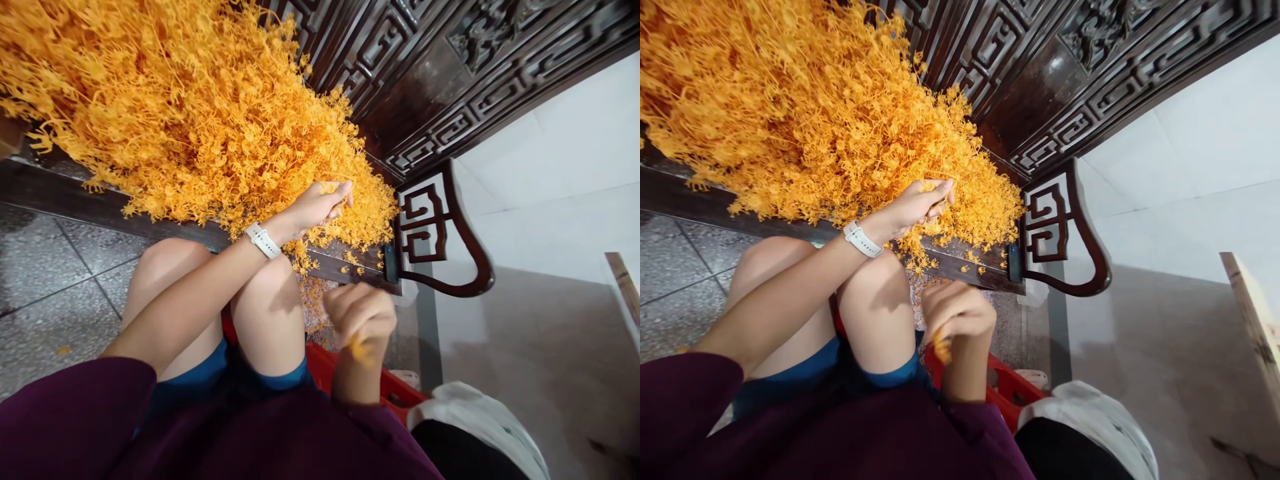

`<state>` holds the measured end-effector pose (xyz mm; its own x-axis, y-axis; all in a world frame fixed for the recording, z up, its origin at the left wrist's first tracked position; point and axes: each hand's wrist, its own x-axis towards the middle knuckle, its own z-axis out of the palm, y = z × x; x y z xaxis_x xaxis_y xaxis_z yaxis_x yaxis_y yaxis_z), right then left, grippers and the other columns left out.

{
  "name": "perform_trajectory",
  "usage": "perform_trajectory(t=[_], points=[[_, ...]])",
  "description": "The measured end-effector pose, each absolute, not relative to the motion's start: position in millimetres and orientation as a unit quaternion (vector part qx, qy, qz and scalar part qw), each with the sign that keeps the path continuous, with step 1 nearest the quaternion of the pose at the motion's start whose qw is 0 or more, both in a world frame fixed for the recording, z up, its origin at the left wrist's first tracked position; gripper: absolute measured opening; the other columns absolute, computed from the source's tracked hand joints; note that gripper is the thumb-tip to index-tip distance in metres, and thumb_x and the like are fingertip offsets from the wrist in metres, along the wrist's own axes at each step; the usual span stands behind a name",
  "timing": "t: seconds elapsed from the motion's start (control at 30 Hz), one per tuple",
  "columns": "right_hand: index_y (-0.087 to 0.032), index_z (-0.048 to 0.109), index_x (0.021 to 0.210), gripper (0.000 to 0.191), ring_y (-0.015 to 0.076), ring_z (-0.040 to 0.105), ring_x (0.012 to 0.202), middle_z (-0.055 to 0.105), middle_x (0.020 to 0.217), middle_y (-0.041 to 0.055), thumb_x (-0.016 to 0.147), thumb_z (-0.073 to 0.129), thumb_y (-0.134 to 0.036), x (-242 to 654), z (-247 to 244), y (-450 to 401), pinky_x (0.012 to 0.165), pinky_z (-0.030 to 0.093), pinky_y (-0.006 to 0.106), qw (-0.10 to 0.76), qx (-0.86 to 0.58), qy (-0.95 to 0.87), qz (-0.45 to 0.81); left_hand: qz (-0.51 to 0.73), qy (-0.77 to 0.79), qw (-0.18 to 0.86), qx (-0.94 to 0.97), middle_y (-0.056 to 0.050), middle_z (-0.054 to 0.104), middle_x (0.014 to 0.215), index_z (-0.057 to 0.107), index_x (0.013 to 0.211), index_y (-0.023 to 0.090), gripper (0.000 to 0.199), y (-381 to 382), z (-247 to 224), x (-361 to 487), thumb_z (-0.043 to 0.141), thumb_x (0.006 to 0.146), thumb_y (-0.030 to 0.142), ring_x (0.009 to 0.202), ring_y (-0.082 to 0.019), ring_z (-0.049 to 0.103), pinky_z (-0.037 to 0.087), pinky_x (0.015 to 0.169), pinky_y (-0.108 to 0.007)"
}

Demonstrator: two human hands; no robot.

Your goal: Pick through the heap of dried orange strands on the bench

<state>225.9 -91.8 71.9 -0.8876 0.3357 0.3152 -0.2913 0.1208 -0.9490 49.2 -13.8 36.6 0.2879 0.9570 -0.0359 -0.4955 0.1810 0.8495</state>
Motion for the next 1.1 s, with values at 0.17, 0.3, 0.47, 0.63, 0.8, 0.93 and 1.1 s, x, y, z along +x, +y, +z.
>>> perform_trajectory(t=[0.17, 0.3, 0.47, 0.63, 0.8, 0.93, 1.1], points=[[-0.028, 0.073, 0.106, 0.027, 0.0111, 0.031, 0.049, 0.040, 0.062, -0.0052, 0.105, 0.052, -0.045, 236, 63, -79, 0.045, 0.035, 0.023, 0.553, -0.318, -0.448, 0.626, 0.516, 0.328, 0.671, 0.419, 0.007, 0.038, 0.057, 0.056, 0.086, 0.019, 0.036, -18, 41, 51, 0.044, 0.109, 0.044, 0.046, -0.005, 0.030, 0.023, 0.047, -0.022], [-0.023, 0.070, 0.095, 0.032, 0.0115, 0.041, 0.054, 0.048, 0.064, -0.0039, 0.099, 0.057, -0.051, 228, 50, -82, 0.051, 0.035, 0.026, 0.490, -0.475, -0.507, 0.527, 0.489, 0.317, 0.648, 0.490, 0.007, 0.041, 0.056, 0.057, 0.088, 0.019, 0.042, -24, 43, 55, 0.044, 0.107, 0.055, 0.047, -0.005, 0.033, 0.027, 0.051, -0.024], [-0.021, 0.056, 0.072, 0.040, 0.0105, 0.043, 0.058, 0.051, 0.064, -0.0042, 0.099, 0.066, -0.049, 212, 40, -92, 0.059, 0.036, 0.026, 0.359, -0.489, -0.650, 0.457, 0.505, 0.325, 0.603, 0.524, 0.006, 0.040, 0.059, 0.057, 0.085, 0.018, 0.045, -31, 45, 62, 0.045, 0.106, 0.056, 0.051, -0.006, 0.038, 0.031, 0.053, -0.023], [-0.021, 0.056, 0.073, 0.035, 0.0116, 0.046, 0.061, 0.052, 0.065, -0.0033, 0.103, 0.062, -0.038, 197, 61, -111, 0.061, 0.037, 0.028, 0.277, -0.412, -0.773, 0.396, 0.538, 0.369, 0.556, 0.516, 0.006, 0.034, 0.061, 0.054, 0.083, 0.019, 0.037, -19, 38, 59, 0.045, 0.109, 0.046, 0.053, -0.008, 0.033, 0.033, 0.054, -0.025], [-0.023, 0.070, 0.090, 0.017, 0.0141, 0.071, 0.075, 0.078, 0.085, 0.0047, 0.103, 0.061, -0.029, 183, 86, -132, 0.075, 0.054, 0.028, 0.034, 0.096, -0.792, 0.602, 0.567, 0.429, 0.564, 0.420, 0.007, 0.028, 0.062, 0.047, 0.086, 0.022, 0.036, 1, 31, 38, 0.037, 0.110, 0.046, 0.050, -0.008, 0.029, 0.033, 0.051, -0.026], [-0.028, 0.073, 0.086, 0.018, 0.0130, 0.058, 0.052, 0.064, 0.060, -0.0015, 0.097, 0.071, -0.042, 194, 80, -117, 0.053, 0.047, 0.027, 0.248, -0.006, -0.717, 0.652, 0.548, 0.418, 0.583, 0.431, 0.005, 0.036, 0.061, 0.051, 0.085, 0.021, 0.035, -1, 35, 32, 0.045, 0.108, 0.046, 0.052, -0.008, 0.034, 0.030, 0.050, -0.025], [-0.026, 0.064, 0.089, 0.049, 0.0134, 0.019, 0.048, 0.024, 0.059, -0.0075, 0.103, 0.040, -0.067, 216, 67, -88, 0.041, 0.024, 0.027, 0.476, -0.326, -0.551, 0.603, 0.564, 0.437, 0.500, 0.492, 0.004, 0.048, 0.065, 0.056, 0.083, 0.018, 0.020, -8, 32, 46, 0.063, 0.099, 0.028, 0.057, -0.009, 0.039, 0.032, 0.057, -0.026]])
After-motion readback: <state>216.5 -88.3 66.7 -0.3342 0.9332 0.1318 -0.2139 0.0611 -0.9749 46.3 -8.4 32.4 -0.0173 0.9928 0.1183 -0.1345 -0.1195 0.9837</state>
